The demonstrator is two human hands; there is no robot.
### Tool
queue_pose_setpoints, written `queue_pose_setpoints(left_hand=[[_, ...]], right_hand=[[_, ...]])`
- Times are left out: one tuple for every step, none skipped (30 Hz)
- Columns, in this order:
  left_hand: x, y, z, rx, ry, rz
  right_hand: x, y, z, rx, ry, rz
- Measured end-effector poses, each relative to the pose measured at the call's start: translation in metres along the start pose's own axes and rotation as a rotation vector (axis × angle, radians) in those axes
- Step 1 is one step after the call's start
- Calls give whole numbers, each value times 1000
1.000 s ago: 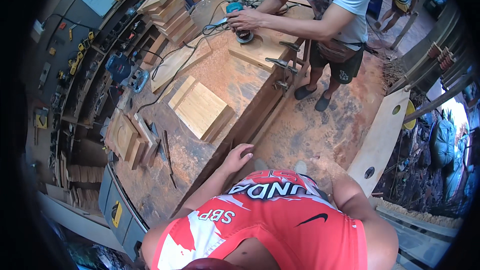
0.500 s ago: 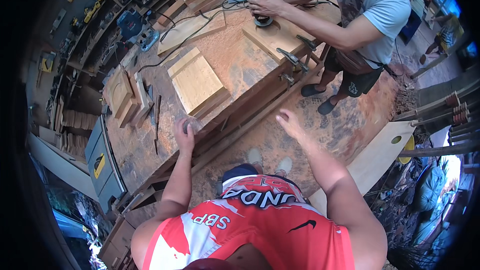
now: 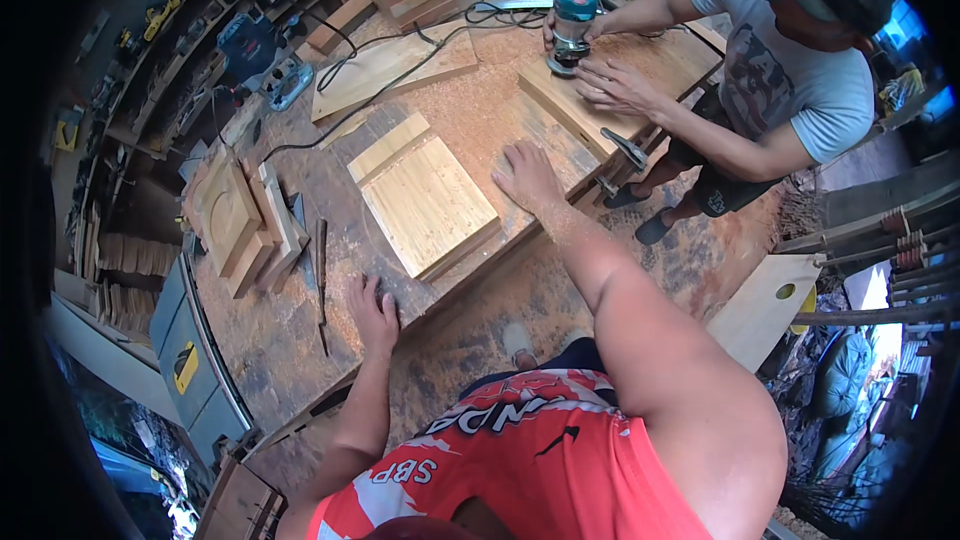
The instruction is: The person routs a circular cavity into a clamped wooden block using a handheld router. After another person finishes routing the piece, the person loosens and removes the clamps holding the wood.
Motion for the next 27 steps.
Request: queue_pose_setpoints(left_hand=[[-1, 2, 0, -2, 6, -28], [-2, 2, 2, -3, 12, -56], [-2, -1, 7, -11, 5, -47], [-1, -1, 9, 0, 6, -50], [0, 1, 6, -3, 12, -70], [0, 2, 4, -8, 18, -89], [1, 2, 4, 5, 38, -78], [-1, 3, 3, 15, 39, -81], [0, 5, 4, -5, 43, -95], [1, 7, 5, -26, 48, -108], [4, 6, 6, -18, 49, -112], [3, 7, 5, -16, 57, -102], [3, 8, 4, -15, 65, -92], [4, 7, 4, -3, 73, -88], [6, 7, 5, -2, 70, -96], [7, 8, 6, -1, 68, -104], [7, 8, 6, 5, 75, -104], [7, 7, 5, 9, 77, -106], [7, 6, 6, 13, 79, -107], [8, 5, 7, 17, 85, -108], [7, 4, 8, 22, 87, -95], [7, 3, 8, 26, 87, -81], [7, 2, 8, 28, 91, -80], [7, 1, 8, 29, 84, -83], [6, 0, 8, 30, 75, -86], [6, -1, 8, 35, 77, -86], [6, -2, 8, 31, 74, -89]], right_hand=[[-2, 4, 0, -13, -4, -9], [-4, 6, 2, -26, -10, -17], [-8, 8, 7, -54, -31, -54], [-9, 7, 8, -47, -39, -57], [-8, 7, 4, -27, -30, -66], [-7, 7, 0, -9, -19, -74], [-7, 7, 0, -2, -27, -77], [-4, 8, 1, 1, 4, -82], [-2, 8, 3, 2, 35, -89], [-3, 7, 4, 7, 28, -94], [0, 5, 5, 17, 51, -103], [3, 4, 2, 30, 73, -105], [2, 2, 1, 41, 66, -101], [0, 1, 2, 36, 58, -101], [-1, 1, 3, 27, 53, -105], [0, 1, 4, 36, 52, -104], [3, 1, 4, 50, 70, -91], [4, -1, 4, 64, 90, -79], [4, -2, 4, 72, 90, -80], [4, -3, 5, 68, 87, -78], [5, -2, 5, 63, 84, -75], [5, -3, 5, 69, 84, -73], [4, -2, 4, 57, 77, -67], [2, -2, 3, 46, 67, -63], [3, -3, 2, 51, 65, -63], [4, -4, 2, 47, 59, -72], [3, -5, 3, 41, 52, -83]])
Point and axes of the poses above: each hand's wrist, its own z-axis towards the middle knuckle, its own x-axis out of the palm, y = z × x, the point moved 9 cm from there along z, towards the middle knuckle, and after that the axes turned 8 degrees about y, right-handed, at the moved point
